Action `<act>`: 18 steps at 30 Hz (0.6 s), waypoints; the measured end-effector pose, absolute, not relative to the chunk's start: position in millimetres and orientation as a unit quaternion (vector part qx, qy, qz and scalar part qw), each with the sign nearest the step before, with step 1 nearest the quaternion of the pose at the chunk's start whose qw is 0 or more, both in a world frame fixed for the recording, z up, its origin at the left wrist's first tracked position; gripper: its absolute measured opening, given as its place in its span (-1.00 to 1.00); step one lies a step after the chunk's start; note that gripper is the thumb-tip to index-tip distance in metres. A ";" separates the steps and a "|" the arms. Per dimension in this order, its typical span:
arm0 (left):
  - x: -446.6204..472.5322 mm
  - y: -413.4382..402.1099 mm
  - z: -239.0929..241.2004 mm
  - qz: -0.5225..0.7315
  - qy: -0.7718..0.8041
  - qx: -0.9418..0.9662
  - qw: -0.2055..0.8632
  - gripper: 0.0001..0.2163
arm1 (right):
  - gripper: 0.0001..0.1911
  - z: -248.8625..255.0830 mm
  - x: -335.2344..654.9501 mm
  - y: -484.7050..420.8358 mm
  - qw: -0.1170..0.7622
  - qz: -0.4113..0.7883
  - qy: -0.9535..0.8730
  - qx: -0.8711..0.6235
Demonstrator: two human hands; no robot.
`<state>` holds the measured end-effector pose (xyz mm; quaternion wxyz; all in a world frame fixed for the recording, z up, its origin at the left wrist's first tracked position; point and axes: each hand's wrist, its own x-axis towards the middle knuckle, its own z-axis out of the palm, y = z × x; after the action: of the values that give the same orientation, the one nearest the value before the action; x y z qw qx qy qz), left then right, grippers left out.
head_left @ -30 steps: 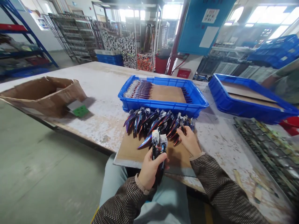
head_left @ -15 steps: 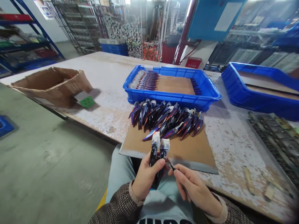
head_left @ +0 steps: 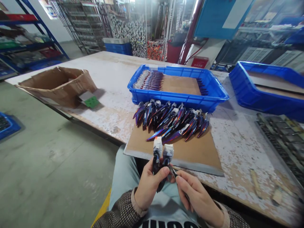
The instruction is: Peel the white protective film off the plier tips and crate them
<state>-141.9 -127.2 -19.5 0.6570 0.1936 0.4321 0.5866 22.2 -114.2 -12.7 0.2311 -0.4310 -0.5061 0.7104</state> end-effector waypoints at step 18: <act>-142.1 -149.2 -5.8 0.581 0.435 0.300 0.619 -0.74 | -0.50 -6.9 20.5 -140.5 0.290 0.627 -0.551 -0.469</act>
<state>-142.1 -149.2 -5.8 0.6193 0.2998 0.4353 0.5806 20.5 -140.5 -6.9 0.2899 -0.4688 -0.5509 0.6267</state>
